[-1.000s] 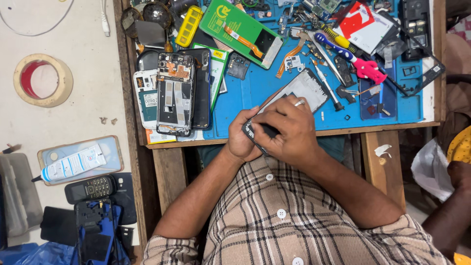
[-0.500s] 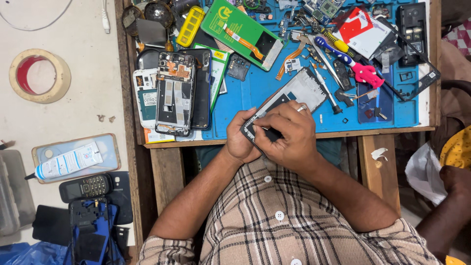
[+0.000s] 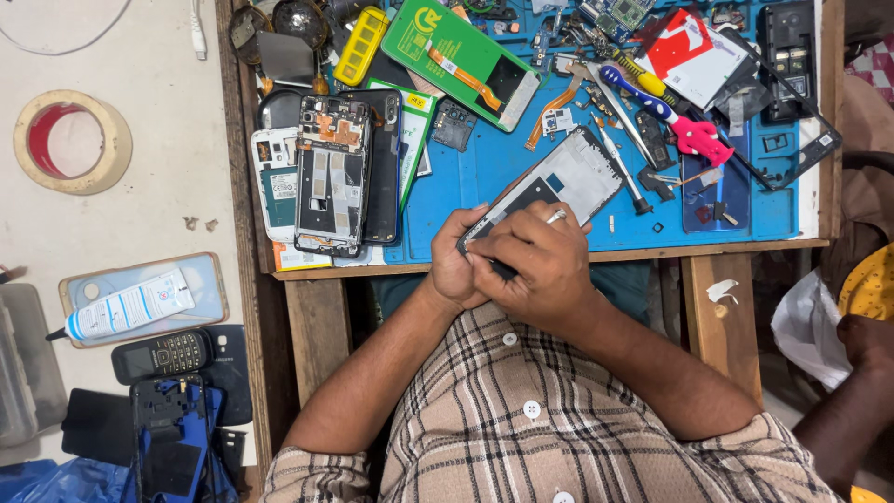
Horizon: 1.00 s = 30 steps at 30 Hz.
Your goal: The person uses a small metal tool to scrape adhesive residue from the frame of a disassembled smartphone. They then use a toothbrush to clean the same area. The person continues to scrape and clean the frame throughout the clip.
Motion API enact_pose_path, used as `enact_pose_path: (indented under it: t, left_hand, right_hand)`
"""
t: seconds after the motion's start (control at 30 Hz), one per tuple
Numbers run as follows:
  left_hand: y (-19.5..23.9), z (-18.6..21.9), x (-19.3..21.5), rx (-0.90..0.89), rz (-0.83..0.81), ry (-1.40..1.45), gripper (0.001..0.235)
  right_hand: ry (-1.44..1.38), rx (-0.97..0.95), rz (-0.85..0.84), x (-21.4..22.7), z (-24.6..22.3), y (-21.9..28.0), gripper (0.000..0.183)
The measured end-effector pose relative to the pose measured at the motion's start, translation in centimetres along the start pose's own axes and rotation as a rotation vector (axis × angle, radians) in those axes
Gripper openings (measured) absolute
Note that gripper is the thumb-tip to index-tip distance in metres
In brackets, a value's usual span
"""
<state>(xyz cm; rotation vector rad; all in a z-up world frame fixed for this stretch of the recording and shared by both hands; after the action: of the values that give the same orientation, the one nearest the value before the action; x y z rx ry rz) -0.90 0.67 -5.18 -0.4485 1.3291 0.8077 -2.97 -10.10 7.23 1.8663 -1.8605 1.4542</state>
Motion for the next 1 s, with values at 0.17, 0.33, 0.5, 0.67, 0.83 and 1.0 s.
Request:
enact_pose_path:
  t: [0.17,0.33,0.5,0.67,0.83,1.0]
  left_hand:
    - [0.0,-0.2,0.0,0.024,0.01,0.057,0.056]
    - [-0.2,-0.4,-0.2,0.027,-0.093,0.086,0.057]
    - [0.0,-0.1,-1.3,0.02,-0.09,0.015,0.064]
    - [0.1,0.5,-3.2,0.04,-0.185,0.017,0.068]
    - [0.1,0.6,-3.2,0.046,-0.131,0.031,0.072]
    - [0.1,1.2,-4.0,0.095,-0.165,-0.026,0.08]
  right_hand:
    - [0.018,-0.036,0.008,0.3,0.0,-0.2,0.012]
    - [0.015,-0.136,0.066,1.6,1.5,-0.7,0.012]
    - [0.027,-0.276,0.131,2.9,3.6,-1.1,0.01]
    - [0.075,-0.265,0.181,4.0,4.7,-1.5,0.01]
    - [0.039,-0.307,0.256,5.1,5.1,-1.0,0.01]
    - [-0.04,-0.417,0.322,6.1,6.2,-0.8,0.009]
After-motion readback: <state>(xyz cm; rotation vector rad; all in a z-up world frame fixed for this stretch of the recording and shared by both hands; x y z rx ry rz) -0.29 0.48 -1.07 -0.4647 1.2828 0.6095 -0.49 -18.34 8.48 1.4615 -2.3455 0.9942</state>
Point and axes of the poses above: each hand's wrist, its own y-axis away from the middle knuckle, its own x-axis out of the back of the hand, z = x × y, the point moved 2 cm from there along -y, towards the middle knuckle, and after that the axes turned 2 degrees about -x, right-handed, at the moved point
